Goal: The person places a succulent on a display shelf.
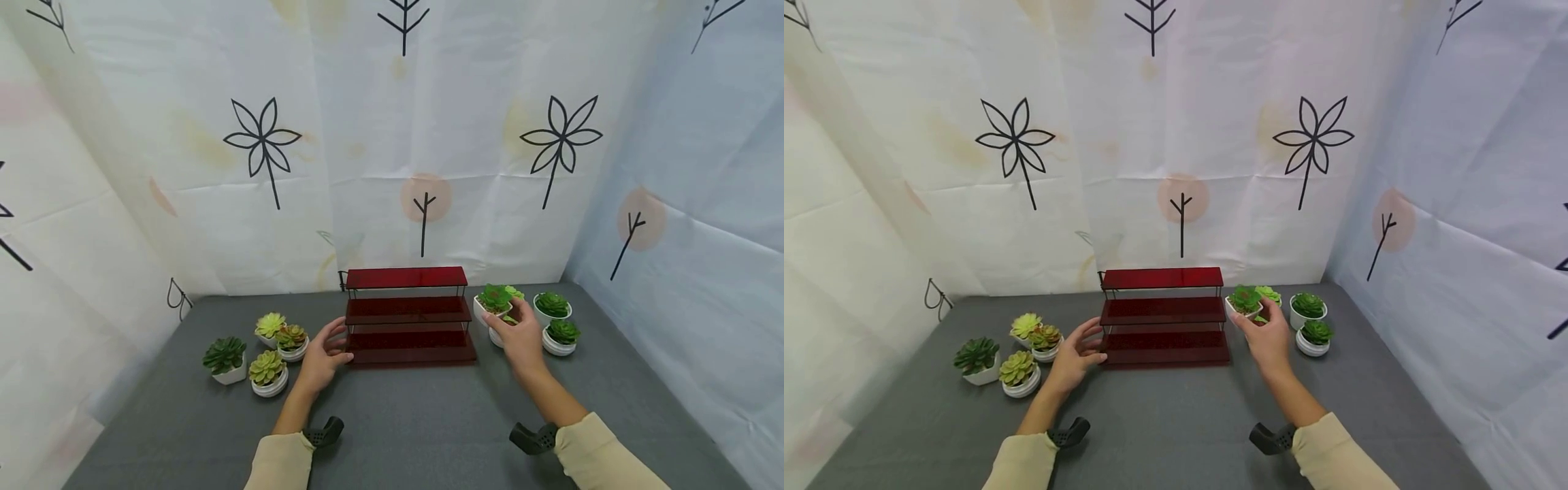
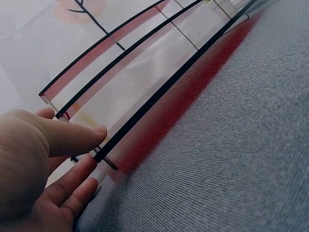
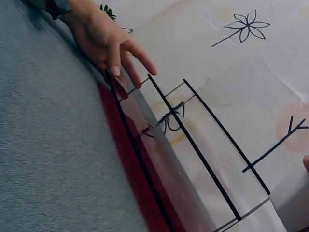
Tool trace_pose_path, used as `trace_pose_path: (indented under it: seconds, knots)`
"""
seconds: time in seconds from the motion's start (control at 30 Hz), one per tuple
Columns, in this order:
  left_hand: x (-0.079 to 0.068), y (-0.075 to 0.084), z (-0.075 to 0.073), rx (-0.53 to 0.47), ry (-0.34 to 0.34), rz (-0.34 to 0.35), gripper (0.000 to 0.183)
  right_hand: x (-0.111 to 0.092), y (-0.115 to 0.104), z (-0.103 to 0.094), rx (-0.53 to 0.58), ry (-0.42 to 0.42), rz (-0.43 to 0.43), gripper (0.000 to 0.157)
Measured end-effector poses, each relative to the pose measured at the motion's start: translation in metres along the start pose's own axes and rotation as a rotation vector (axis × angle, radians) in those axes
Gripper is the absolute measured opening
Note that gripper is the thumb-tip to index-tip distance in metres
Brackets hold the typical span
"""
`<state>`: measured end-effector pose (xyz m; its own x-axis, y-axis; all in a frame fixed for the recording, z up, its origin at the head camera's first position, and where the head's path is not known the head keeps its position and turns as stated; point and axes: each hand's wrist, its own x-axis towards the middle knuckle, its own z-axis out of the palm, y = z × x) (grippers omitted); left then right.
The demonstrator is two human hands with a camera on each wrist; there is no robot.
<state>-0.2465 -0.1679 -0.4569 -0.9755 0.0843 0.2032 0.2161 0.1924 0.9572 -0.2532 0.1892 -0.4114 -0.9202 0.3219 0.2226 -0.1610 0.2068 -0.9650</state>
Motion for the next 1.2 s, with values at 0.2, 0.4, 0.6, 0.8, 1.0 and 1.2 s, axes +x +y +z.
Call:
trace_pose_path:
  seconds: [0.2, 0.4, 0.6, 0.8, 1.0, 1.2]
  knots:
    - [-0.002, 0.001, 0.0, 0.018, -0.021, 0.026, 0.066, 0.014, -0.007, 0.009, -0.015, 0.003, -0.023, 0.062]
    - [-0.002, -0.002, 0.0, 0.017, -0.025, 0.035, 0.066, 0.025, -0.011, 0.017, -0.088, 0.001, -0.047, 0.06]
    - [-0.003, -0.002, -0.001, 0.021, -0.025, 0.033, 0.066, 0.034, -0.015, 0.022, -0.099, -0.002, -0.045, 0.059]
    - [-0.004, 0.001, -0.001, 0.025, -0.016, 0.025, 0.065, 0.048, -0.02, 0.028, -0.073, -0.034, -0.051, 0.063]
    - [-0.004, 0.002, -0.001, 0.061, -0.005, 0.061, 0.064, 0.06, -0.024, 0.035, -0.09, -0.048, -0.025, 0.065]
    - [-0.002, 0.002, 0.0, 0.055, -0.01, 0.005, 0.066, 0.066, -0.022, 0.039, -0.075, -0.095, 0.009, 0.066]
